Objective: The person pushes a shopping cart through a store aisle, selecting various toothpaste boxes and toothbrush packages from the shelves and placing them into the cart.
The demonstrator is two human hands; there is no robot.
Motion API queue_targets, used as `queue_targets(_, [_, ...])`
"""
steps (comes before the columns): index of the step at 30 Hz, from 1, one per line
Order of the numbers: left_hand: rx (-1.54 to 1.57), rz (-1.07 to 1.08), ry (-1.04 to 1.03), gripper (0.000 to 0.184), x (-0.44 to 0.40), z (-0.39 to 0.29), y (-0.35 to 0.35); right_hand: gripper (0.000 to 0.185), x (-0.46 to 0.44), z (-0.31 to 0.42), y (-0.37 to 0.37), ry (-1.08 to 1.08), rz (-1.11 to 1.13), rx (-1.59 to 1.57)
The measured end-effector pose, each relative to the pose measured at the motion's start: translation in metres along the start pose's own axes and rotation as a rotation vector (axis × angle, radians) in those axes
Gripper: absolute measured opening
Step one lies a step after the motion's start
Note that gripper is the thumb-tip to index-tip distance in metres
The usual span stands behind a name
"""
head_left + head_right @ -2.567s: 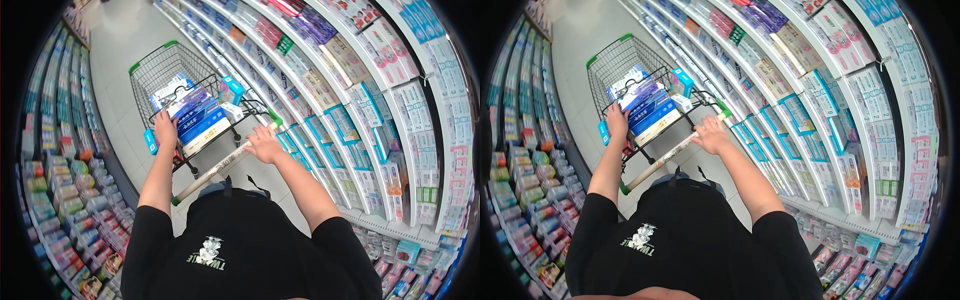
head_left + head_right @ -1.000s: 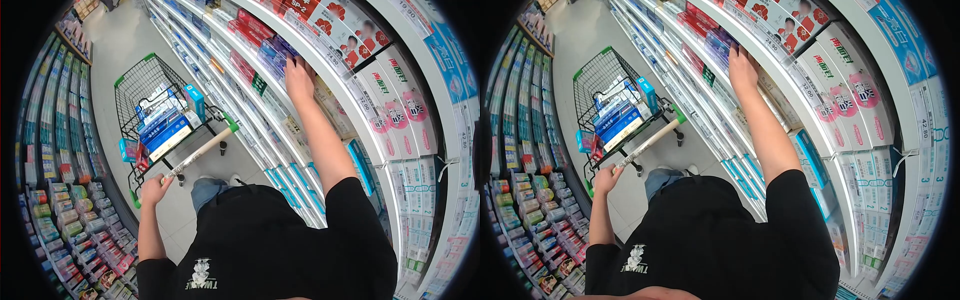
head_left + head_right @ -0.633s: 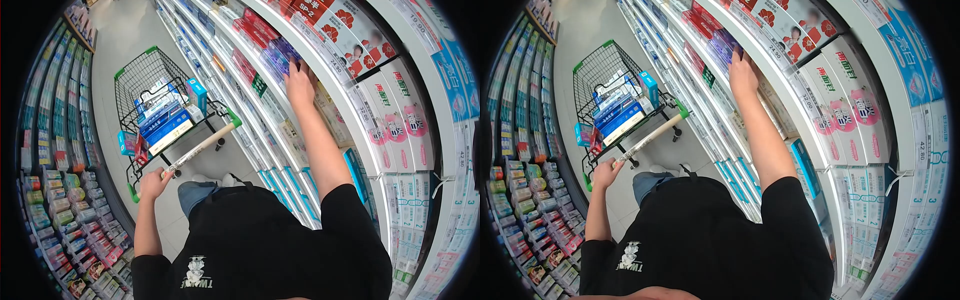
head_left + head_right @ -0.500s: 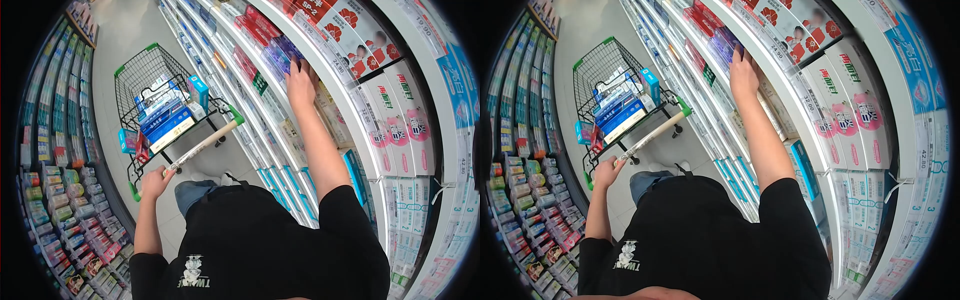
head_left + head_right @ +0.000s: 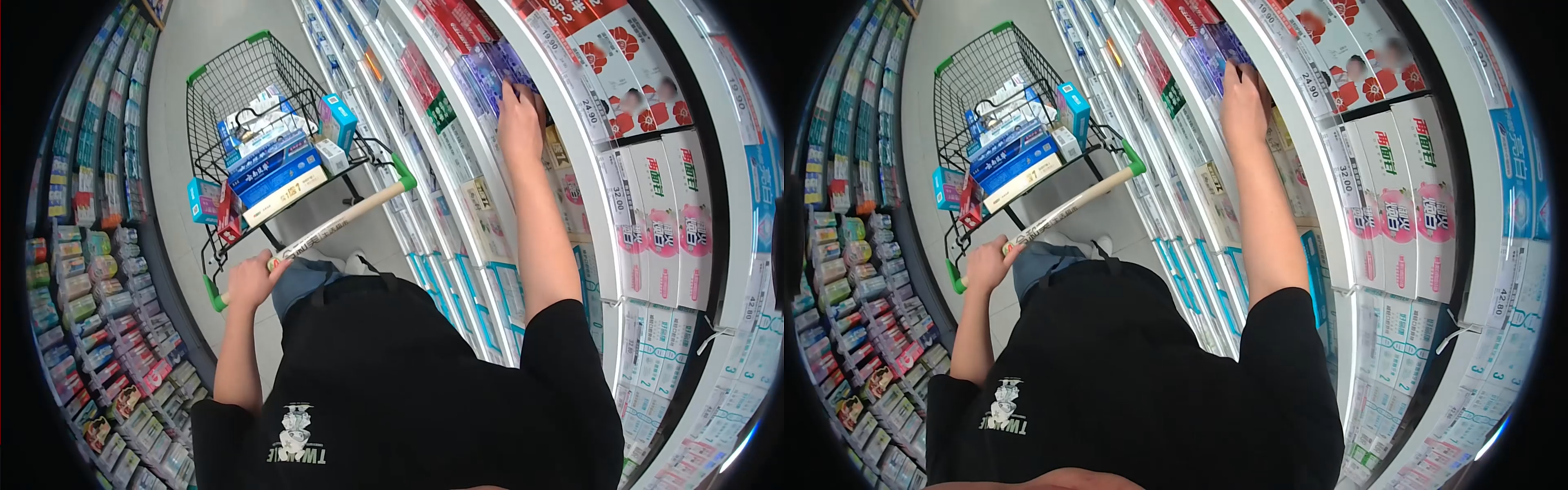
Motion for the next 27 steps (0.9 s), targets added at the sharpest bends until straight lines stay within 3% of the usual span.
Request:
queue_targets(14, [0.085, -0.029, -0.004, 0.057, 0.008, -0.018, -0.001, 0.035, -0.004, -0.001, -0.002, 0.003, -0.006, -0.132])
queue_targets(17, [0.065, -0.054, -0.014, 0.060, 0.010, -0.017, -0.003, 0.038, -0.002, 0.008, 0.020, -0.071, -0.031, -0.225])
queue_targets(21, [0.051, -0.068, -0.020, 0.062, 0.010, -0.017, -0.005, 0.046, 0.000, -0.016, 0.032, -0.414, 0.078, -0.314])
queue_targets(24, [0.057, -0.053, -0.009, 0.062, 0.009, -0.016, -0.006, 0.053, 0.004, -0.022, 0.039, -0.288, -0.062, -0.223])
queue_targets(27, [0.065, -0.050, -0.008, 0.062, 0.008, -0.014, -0.010, 0.066, -0.002, -0.029, 0.035, -0.318, -0.009, 0.049])
Point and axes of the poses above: each hand's wrist, its own x-axis away from the middle knuckle, its own y-axis out of the back of the hand, z = x × y, the point moved 4 cm from there along -x, towards the middle knuckle, and after that the axes turned 10 degrees about -y, right-handed, at the moved point
